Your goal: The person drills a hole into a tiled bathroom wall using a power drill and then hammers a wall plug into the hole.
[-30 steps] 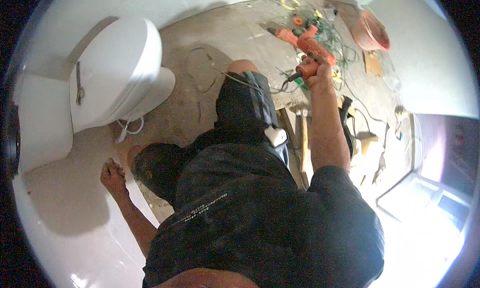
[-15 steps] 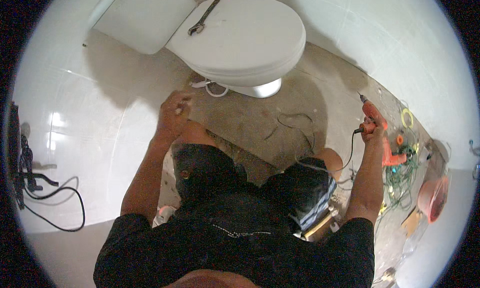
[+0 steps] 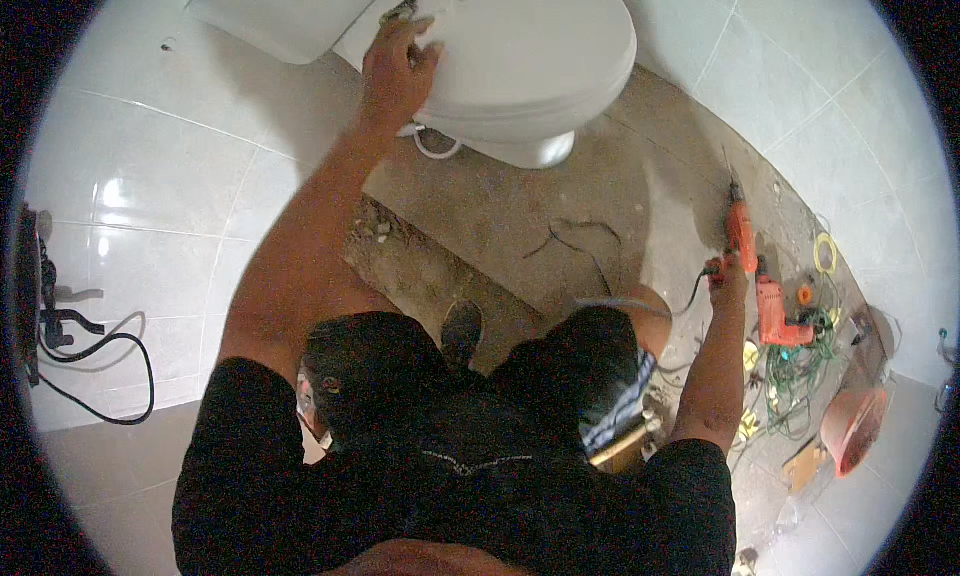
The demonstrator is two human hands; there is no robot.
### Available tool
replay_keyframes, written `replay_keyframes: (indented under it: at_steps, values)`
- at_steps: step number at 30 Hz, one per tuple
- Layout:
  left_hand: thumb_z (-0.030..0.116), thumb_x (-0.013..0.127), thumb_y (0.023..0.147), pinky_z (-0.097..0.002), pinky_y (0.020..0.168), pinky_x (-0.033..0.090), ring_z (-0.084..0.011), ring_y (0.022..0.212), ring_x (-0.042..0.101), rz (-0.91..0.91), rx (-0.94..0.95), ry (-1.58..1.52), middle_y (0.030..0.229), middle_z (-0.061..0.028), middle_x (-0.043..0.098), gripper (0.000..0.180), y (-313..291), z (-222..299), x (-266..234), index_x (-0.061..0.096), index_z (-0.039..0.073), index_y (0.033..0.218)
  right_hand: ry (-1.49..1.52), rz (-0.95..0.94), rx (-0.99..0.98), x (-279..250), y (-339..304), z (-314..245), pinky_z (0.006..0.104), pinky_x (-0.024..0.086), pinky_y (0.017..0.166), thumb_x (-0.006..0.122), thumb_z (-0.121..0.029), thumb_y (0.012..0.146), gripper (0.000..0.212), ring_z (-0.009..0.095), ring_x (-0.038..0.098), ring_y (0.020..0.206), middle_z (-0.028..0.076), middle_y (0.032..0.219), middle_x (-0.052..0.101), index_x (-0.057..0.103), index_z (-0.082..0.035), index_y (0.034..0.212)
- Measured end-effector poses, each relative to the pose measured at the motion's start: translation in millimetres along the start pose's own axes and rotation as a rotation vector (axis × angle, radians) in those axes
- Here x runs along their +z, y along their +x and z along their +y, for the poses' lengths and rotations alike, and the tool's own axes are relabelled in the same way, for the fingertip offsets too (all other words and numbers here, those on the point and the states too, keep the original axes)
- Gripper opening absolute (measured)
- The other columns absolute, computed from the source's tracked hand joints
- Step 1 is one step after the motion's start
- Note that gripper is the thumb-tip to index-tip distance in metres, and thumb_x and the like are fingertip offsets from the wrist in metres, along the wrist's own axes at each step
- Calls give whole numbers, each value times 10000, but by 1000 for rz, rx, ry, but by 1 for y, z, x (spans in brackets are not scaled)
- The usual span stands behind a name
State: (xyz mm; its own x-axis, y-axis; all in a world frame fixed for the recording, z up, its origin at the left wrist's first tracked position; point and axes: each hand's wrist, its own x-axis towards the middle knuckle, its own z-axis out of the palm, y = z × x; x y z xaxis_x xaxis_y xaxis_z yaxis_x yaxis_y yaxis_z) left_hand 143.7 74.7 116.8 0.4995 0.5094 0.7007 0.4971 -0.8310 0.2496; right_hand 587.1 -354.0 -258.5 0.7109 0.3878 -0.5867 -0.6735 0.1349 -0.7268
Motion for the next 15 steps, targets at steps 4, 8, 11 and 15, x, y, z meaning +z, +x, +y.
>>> replay_keyframes:
  at_steps: [4, 8, 11, 15]
  values:
    - [141, 676, 921, -445, 906, 549, -340, 1055, 672, -7, 35, 181, 1215, -198, 649, 301, 14, -38, 4, 682, 22, 1197, -202, -135, 272, 70, -124, -6, 395, 580, 740, 651, -311, 1001, 290, 228, 643, 765, 75, 926, 625, 563, -84, 1158]
    - [190, 687, 914, -482, 974, 510, -368, 1115, 646, -149, -33, 167, 1250, -190, 648, 313, 45, -24, 5, 679, 20, 1178, -284, -235, 291, 121, -215, -35, 350, 544, 692, 665, -273, 979, 259, 189, 618, 734, 53, 942, 624, 586, -100, 1154]
    - [194, 693, 915, -500, 1007, 490, -368, 1156, 631, -291, -62, 74, 1262, -205, 646, 326, 51, -26, 16, 681, 21, 1191, -248, -348, 86, 87, -175, -48, 255, 462, 581, 655, -163, 950, 283, 109, 567, 662, 31, 911, 625, 600, -92, 1218]
    - [204, 721, 898, -538, 1024, 470, -364, 1191, 619, -305, -90, -83, 1262, -213, 646, 345, 53, -51, 26, 691, 46, 1203, -1042, 28, -557, 83, -164, -65, 256, 420, 550, 611, -59, 927, 514, 134, 556, 659, 70, 870, 627, 509, -34, 1431]
